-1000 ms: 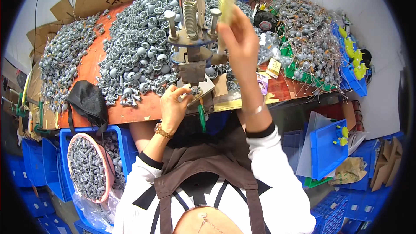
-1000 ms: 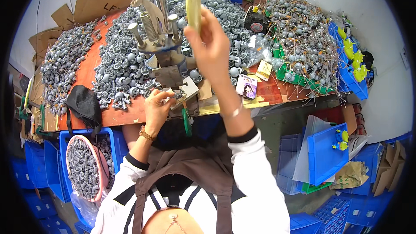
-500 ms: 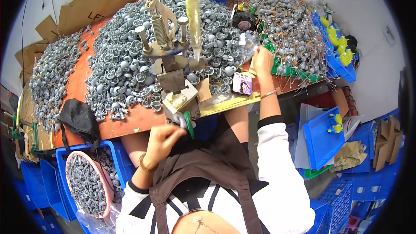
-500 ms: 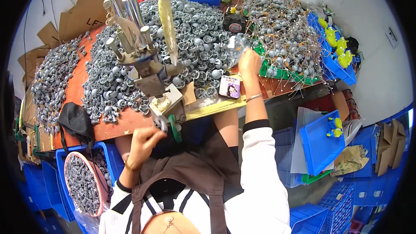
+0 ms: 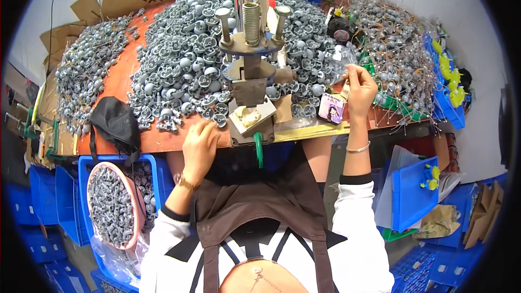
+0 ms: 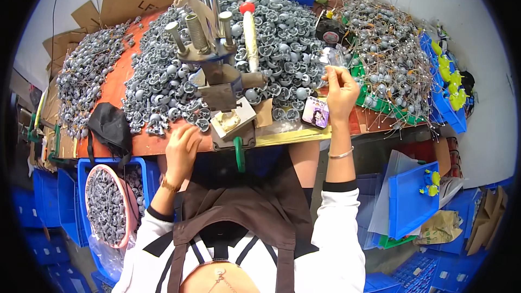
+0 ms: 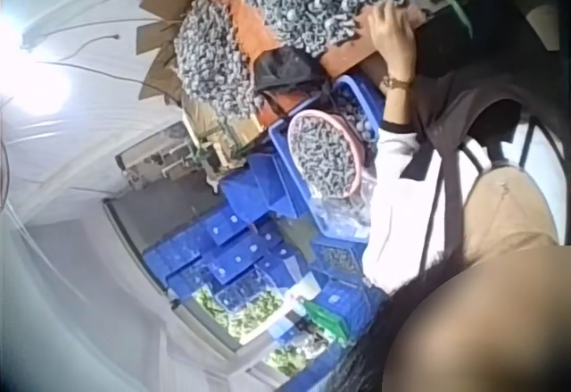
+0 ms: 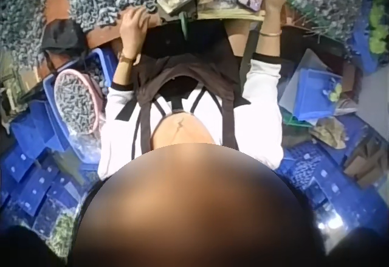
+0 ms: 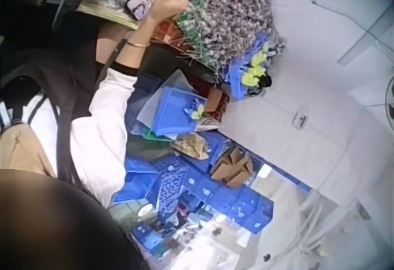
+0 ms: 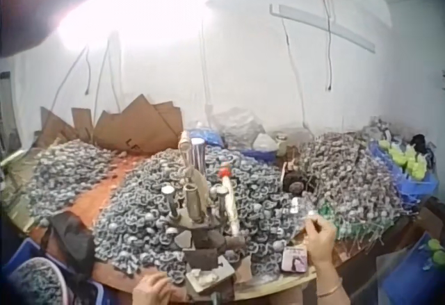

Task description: Assembling small metal components using a manual press machine.

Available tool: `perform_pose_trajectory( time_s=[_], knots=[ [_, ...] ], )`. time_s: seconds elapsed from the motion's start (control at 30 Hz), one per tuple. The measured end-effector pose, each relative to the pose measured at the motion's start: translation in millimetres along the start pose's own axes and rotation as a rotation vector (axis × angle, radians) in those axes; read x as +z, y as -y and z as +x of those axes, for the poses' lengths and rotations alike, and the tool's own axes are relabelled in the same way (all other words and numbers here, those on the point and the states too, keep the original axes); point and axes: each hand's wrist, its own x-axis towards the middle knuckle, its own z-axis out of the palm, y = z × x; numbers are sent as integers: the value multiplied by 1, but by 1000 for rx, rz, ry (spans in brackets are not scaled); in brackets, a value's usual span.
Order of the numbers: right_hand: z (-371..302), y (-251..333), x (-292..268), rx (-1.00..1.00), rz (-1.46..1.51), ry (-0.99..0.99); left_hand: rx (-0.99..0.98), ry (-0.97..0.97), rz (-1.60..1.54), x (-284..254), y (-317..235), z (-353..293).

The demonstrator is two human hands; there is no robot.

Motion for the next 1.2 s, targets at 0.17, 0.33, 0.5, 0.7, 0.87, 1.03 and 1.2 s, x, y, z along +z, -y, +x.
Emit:
perform_pose_trajectory(
  time_s=[0.17,0.33,0.5,0.7,0.87,1.03,1.2],
  knots=[
    [-25,37,7,50,149,97,168,164,114,32,31,14],
    [-58,70,11,194,423,221,5,160,42,29,15,14],
    [-76,71,9,124,702,500,-169,17,-267,39,24,15],
    [-93,65,15,204,713,539,-647,174,-1086,23,0,37],
    [-107,79,20,373,562,589,-531,253,-1155,31,-5,38],
    [-118,83,28,375,510,640,24,111,-163,51,-16,44],
    [-119,85,29,246,485,650,49,259,72,49,-23,52]
  ],
)
